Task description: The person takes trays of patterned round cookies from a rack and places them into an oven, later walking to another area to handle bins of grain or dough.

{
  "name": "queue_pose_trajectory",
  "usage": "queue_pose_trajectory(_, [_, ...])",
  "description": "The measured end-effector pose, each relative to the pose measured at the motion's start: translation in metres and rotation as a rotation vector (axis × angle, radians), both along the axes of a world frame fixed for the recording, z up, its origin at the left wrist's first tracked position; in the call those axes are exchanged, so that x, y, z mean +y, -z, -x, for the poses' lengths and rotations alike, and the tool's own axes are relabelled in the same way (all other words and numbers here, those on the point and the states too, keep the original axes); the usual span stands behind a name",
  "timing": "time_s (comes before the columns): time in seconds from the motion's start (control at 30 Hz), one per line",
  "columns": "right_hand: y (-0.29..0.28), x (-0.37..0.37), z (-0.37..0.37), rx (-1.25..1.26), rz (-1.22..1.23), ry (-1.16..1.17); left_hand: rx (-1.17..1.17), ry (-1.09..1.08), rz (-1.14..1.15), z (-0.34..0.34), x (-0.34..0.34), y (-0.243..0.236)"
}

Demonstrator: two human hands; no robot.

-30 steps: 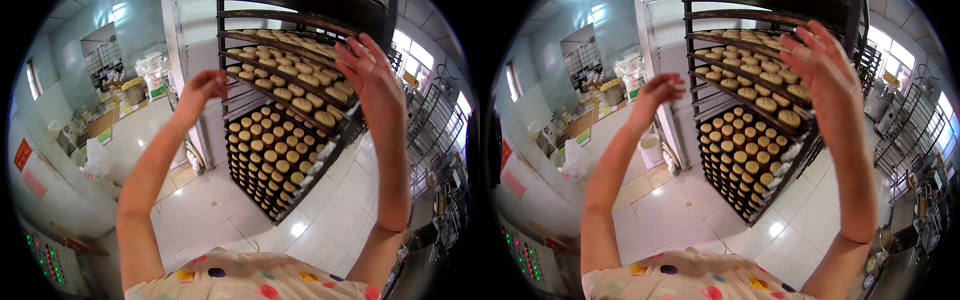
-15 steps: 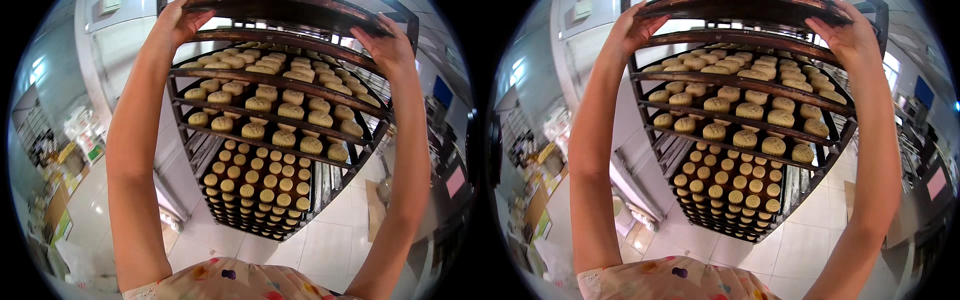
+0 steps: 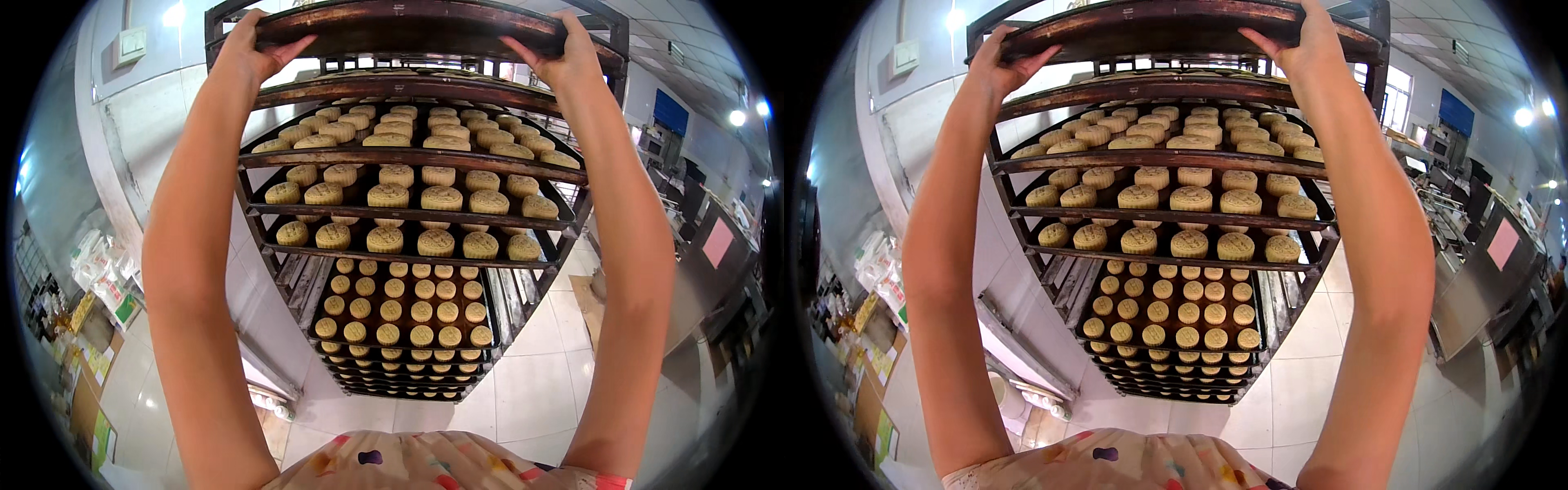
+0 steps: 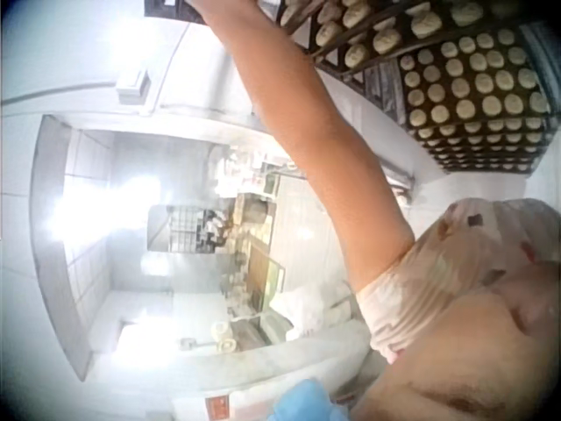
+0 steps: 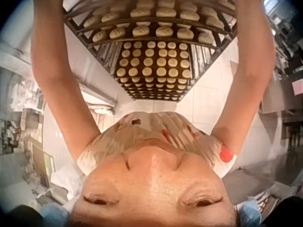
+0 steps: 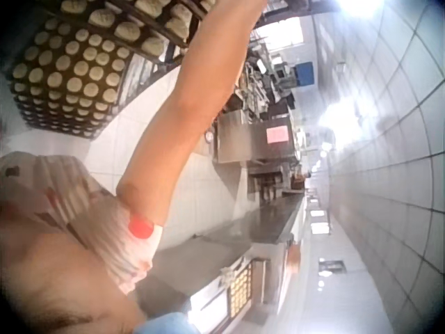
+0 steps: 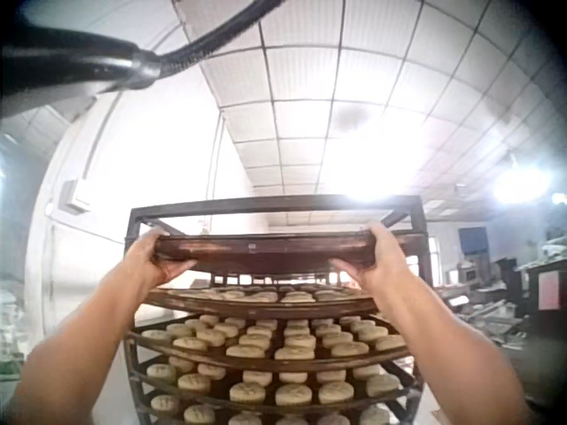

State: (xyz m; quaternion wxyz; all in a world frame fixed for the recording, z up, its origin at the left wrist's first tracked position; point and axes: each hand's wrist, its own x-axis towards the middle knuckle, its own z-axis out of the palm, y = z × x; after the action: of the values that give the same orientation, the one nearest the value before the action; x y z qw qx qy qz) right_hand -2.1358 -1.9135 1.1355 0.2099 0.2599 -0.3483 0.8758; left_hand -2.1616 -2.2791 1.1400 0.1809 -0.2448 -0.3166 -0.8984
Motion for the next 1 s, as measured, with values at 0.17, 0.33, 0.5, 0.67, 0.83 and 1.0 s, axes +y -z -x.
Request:
queue_pose_trajectory(0.17, [0.013,-0.043,-0.1,-0.035,0.039,0.203,0.078,0.097,0.182,-0.05,-0.025,0.004])
queue_pose_trajectory(0.33, [0.036,-0.081,-0.191,-0.01,0.151,0.259,0.377,0.033,0.499,-0.163,-0.064,0.051])
queue_pose_trajectory(0.5, [0.072,-0.108,-0.279,-0.016,0.078,0.461,0.543,0.415,0.224,-0.187,-0.107,0.116])
queue_pose_trajectory(0.67, [0.171,-0.065,-0.307,0.129,-0.084,0.399,0.182,-0.008,0.112,-0.177,-0.144,0.135])
queue_pose_trajectory(0.83, [0.269,-0.058,-0.423,0.009,0.026,0.547,0.134,0.282,0.083,-0.22,-0.112,0.219])
queue_pose_trajectory(1.0, [0.392,-0.061,-0.56,-0.291,0.209,0.751,-0.006,0.609,0.101,-0.307,-0.043,0.332])
